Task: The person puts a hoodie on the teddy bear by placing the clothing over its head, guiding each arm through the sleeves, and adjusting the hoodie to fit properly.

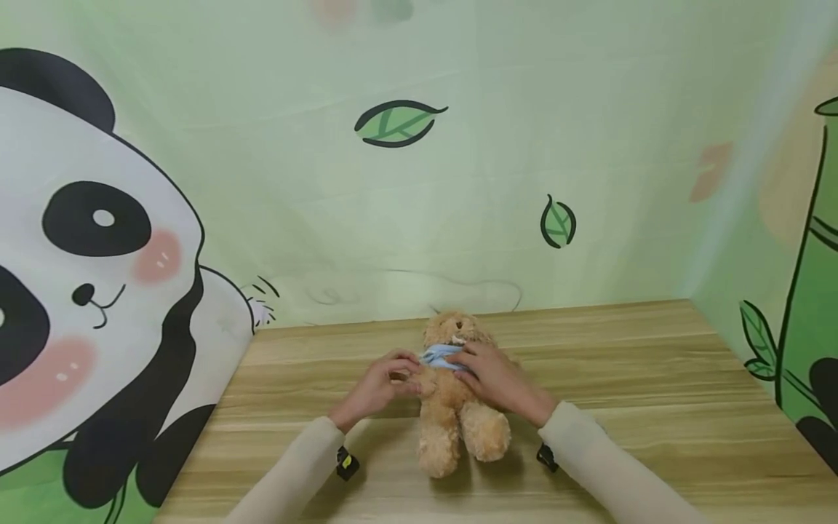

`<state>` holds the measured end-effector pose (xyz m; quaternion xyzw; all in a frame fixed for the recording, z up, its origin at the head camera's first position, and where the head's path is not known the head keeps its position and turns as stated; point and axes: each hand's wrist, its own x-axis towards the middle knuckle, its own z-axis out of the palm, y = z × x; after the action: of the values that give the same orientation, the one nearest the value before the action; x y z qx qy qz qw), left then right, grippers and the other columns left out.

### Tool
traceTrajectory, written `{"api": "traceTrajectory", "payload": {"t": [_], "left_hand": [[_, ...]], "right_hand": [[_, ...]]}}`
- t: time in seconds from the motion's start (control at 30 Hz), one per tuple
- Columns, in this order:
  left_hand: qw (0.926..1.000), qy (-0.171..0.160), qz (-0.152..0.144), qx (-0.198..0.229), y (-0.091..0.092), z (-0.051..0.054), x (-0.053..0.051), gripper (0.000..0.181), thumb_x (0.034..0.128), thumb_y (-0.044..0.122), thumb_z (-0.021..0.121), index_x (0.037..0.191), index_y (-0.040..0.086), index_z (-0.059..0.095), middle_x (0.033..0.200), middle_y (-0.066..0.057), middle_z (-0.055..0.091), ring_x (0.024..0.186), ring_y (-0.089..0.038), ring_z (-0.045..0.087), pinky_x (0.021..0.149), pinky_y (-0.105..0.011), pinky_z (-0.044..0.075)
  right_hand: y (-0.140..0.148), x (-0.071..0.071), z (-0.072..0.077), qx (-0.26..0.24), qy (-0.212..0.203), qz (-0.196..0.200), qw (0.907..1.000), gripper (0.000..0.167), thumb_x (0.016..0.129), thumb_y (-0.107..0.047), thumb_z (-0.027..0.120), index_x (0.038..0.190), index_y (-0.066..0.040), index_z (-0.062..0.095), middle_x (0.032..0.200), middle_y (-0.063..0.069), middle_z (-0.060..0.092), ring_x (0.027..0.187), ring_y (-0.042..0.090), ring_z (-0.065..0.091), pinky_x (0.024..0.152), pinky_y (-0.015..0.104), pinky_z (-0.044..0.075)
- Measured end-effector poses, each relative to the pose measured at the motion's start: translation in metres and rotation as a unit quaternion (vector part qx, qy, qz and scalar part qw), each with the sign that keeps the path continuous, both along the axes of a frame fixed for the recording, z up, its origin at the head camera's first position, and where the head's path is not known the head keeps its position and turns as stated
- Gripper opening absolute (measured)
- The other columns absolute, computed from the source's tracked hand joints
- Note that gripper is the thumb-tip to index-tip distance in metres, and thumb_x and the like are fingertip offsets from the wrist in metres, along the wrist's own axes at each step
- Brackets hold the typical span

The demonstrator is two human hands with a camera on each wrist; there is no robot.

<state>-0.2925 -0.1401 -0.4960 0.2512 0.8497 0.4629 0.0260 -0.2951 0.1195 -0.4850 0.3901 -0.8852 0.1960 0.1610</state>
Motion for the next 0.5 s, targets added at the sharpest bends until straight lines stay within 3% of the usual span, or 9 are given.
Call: {"api": "traceTrajectory", "payload": {"t": [0.17, 0.37, 0.5], "left_hand": [[0.9986, -0.030, -0.040, -0.016, 0.005, 0.002, -0.005, 0.016, 0.0864, 0.014, 0.073, 0.097, 0.013, 0.062, 0.135, -0.007, 0.059, 0.127, -0.029, 0.054, 0.095, -0.036, 0.054], [0.9953, -0.040, -0.056, -0.068, 0.007, 0.005, -0.010, 0.042, 0.0894, 0.023, 0.071, 0.129, 0.022, 0.057, 0.136, -0.003, 0.058, 0.130, -0.026, 0.052, 0.105, -0.044, 0.046], [0.9892, -0.060, -0.074, -0.111, 0.006, 0.006, -0.014, 0.053, 0.0934, 0.027, 0.067, 0.143, 0.022, 0.049, 0.149, -0.008, 0.047, 0.136, -0.030, 0.045, 0.111, -0.050, 0.039]], "right_hand": [[0.000, -0.001, -0.002, -0.008, 0.013, 0.007, 0.9999, 0.027, 0.093, -0.017, 0.066, 0.119, -0.011, 0.068, 0.110, 0.007, 0.067, 0.101, 0.027, 0.065, 0.082, 0.044, 0.054], [0.001, -0.003, -0.006, -0.016, 0.018, 0.013, 0.9996, 0.026, 0.093, -0.017, 0.067, 0.117, -0.011, 0.069, 0.107, 0.006, 0.068, 0.098, 0.026, 0.066, 0.079, 0.043, 0.054], [0.002, -0.004, -0.007, -0.016, 0.030, 0.020, 0.9992, 0.025, 0.092, -0.016, 0.068, 0.116, -0.011, 0.070, 0.104, 0.005, 0.068, 0.094, 0.024, 0.065, 0.077, 0.042, 0.054]]}}
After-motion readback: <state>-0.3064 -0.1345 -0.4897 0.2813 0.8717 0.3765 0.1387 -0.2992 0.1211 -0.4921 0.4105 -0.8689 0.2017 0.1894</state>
